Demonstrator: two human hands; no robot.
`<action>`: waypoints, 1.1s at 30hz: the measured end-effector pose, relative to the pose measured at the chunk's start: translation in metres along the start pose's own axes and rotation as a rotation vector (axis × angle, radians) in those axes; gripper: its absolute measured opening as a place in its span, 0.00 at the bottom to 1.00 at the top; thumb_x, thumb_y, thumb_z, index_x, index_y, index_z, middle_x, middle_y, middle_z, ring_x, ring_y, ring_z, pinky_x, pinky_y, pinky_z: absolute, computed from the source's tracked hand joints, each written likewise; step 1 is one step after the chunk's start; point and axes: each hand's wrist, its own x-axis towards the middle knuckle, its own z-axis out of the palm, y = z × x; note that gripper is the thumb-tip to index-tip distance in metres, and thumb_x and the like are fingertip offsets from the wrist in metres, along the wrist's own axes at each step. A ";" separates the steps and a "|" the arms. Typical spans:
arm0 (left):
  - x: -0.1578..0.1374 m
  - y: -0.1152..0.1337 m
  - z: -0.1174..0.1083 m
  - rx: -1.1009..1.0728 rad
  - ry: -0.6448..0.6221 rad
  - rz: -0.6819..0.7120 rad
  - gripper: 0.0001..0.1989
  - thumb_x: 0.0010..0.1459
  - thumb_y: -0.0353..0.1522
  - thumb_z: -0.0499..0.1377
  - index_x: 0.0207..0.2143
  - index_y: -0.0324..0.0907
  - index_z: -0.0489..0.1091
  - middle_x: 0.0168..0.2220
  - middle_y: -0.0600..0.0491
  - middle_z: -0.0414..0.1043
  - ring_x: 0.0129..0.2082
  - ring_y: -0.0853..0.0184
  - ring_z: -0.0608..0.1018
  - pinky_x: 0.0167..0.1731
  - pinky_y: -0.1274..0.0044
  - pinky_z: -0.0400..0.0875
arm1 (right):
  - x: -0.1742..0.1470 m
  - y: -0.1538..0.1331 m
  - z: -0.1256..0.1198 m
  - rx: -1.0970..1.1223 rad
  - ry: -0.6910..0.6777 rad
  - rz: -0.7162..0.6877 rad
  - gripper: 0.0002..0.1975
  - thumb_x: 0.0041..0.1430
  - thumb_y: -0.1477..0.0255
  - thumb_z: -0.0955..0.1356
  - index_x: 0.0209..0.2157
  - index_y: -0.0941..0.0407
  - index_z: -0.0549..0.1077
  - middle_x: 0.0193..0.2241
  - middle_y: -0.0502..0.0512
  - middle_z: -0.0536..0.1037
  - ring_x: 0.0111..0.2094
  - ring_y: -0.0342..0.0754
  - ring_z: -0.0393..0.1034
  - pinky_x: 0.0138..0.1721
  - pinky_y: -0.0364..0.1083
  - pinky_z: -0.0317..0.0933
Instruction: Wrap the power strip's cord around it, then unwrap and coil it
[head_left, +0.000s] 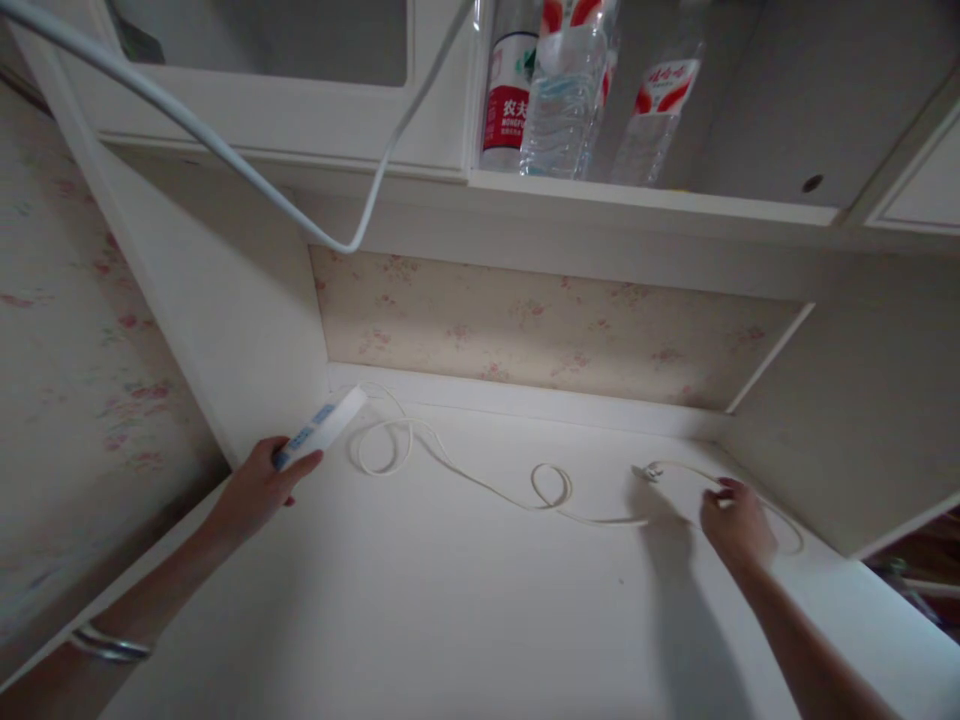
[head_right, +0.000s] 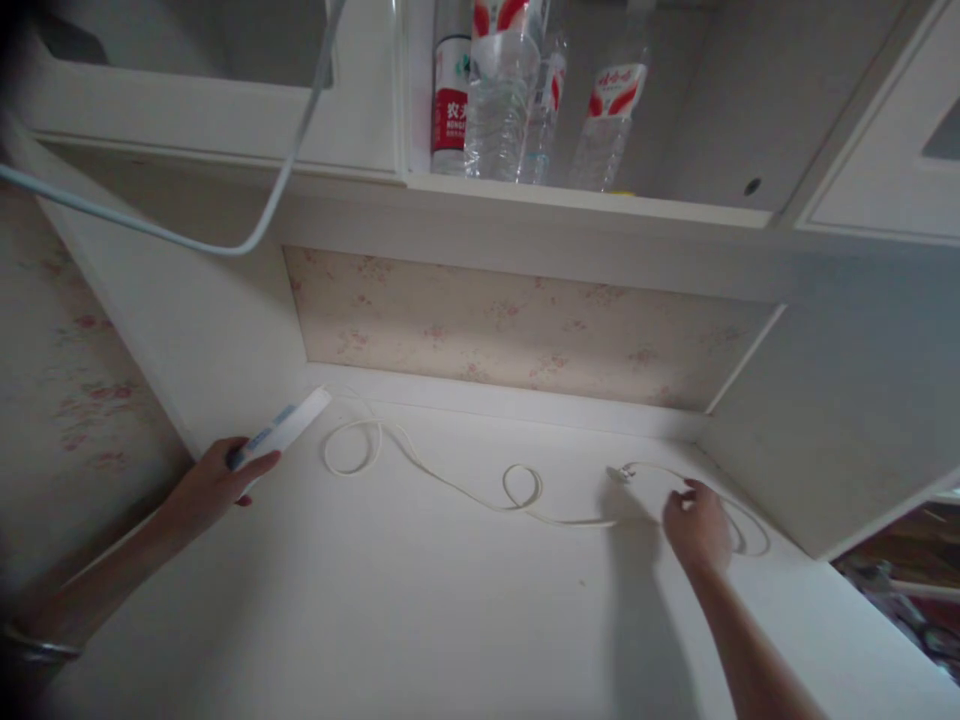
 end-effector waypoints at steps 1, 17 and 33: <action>-0.005 0.010 0.000 -0.005 0.008 0.033 0.36 0.46 0.53 0.57 0.51 0.38 0.59 0.32 0.53 0.69 0.20 0.65 0.75 0.21 0.73 0.71 | -0.009 -0.028 0.004 0.046 -0.045 -0.091 0.22 0.51 0.63 0.62 0.47 0.56 0.68 0.37 0.68 0.72 0.37 0.60 0.69 0.37 0.57 0.60; -0.070 0.071 0.061 -0.106 0.082 0.364 0.27 0.50 0.48 0.58 0.48 0.45 0.61 0.40 0.49 0.73 0.36 0.60 0.77 0.34 0.73 0.69 | -0.156 -0.278 0.044 0.746 -0.596 -0.611 0.21 0.62 0.57 0.59 0.48 0.55 0.71 0.37 0.55 0.73 0.39 0.48 0.67 0.45 0.48 0.60; -0.014 0.076 0.077 -0.777 -0.167 0.189 0.20 0.50 0.46 0.59 0.35 0.39 0.67 0.24 0.57 0.66 0.18 0.73 0.67 0.13 0.83 0.61 | -0.212 -0.187 0.030 -0.102 -0.724 -1.071 0.17 0.64 0.60 0.58 0.50 0.45 0.69 0.34 0.54 0.75 0.39 0.51 0.66 0.43 0.51 0.53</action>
